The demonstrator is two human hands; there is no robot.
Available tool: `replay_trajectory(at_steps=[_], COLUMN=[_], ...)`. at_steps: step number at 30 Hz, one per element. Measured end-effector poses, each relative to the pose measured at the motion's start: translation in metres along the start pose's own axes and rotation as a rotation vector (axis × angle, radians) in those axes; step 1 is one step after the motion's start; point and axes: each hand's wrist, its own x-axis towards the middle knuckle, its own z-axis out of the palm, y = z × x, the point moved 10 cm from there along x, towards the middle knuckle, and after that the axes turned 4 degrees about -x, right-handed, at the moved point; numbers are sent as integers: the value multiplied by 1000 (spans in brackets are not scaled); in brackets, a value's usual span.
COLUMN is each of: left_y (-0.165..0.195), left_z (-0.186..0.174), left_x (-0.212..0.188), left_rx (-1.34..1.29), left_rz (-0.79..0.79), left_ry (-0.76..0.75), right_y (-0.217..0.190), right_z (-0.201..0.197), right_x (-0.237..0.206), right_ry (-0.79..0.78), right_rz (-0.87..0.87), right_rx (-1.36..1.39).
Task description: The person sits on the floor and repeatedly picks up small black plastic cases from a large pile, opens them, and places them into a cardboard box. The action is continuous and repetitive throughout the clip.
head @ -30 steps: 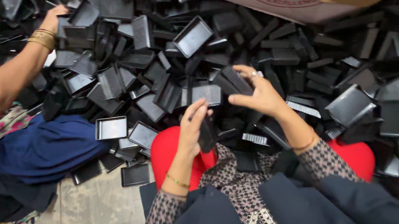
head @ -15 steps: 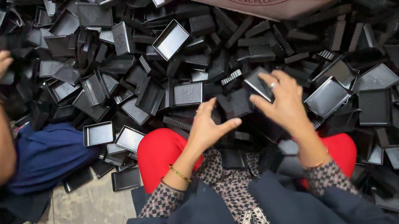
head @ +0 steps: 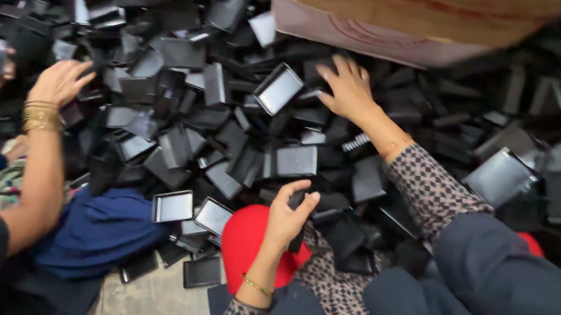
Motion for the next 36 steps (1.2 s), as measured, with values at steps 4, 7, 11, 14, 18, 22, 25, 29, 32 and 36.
replay_trajectory(at_steps=[4, 7, 11, 14, 18, 22, 25, 29, 32, 36], left_y=[-39, -54, -61, -66, -73, -83, -86, -85, -83, -81], left_z=[-27, -18, 19, 27, 24, 23, 23, 22, 22, 25], left_x=[13, 29, 42, 43, 44, 45, 46, 45, 47, 49], left_rx=[-370, -827, -1287, -1357, -1391, -1390, -1382, -1383, -1379, -1356], left_rz=[-194, -259, -339, -363, -358, -403, -405, -383, -356, -336], left_ry=[7, -109, -370, -510, -589, -593, -591, -622, -638, -655], right_y=[6, -20, -71, -124, -171, -157, -153, -155, -142, -130], right_z=[42, 28, 28, 43, 92, 144, 145, 161, 141, 87], right_x=[-12, 10, 94, 163, 224, 251, 242, 166, 114, 63], right_ry=[-762, -744, -452, -188, -171, -433, -260, -265, -301, -449], right_rz=[196, 66, -100, -274, -360, -161, -191, -446, -434, -426], right_rx=[-135, -49, 34, 51, -271, -355, -399, -355, -142, -22])
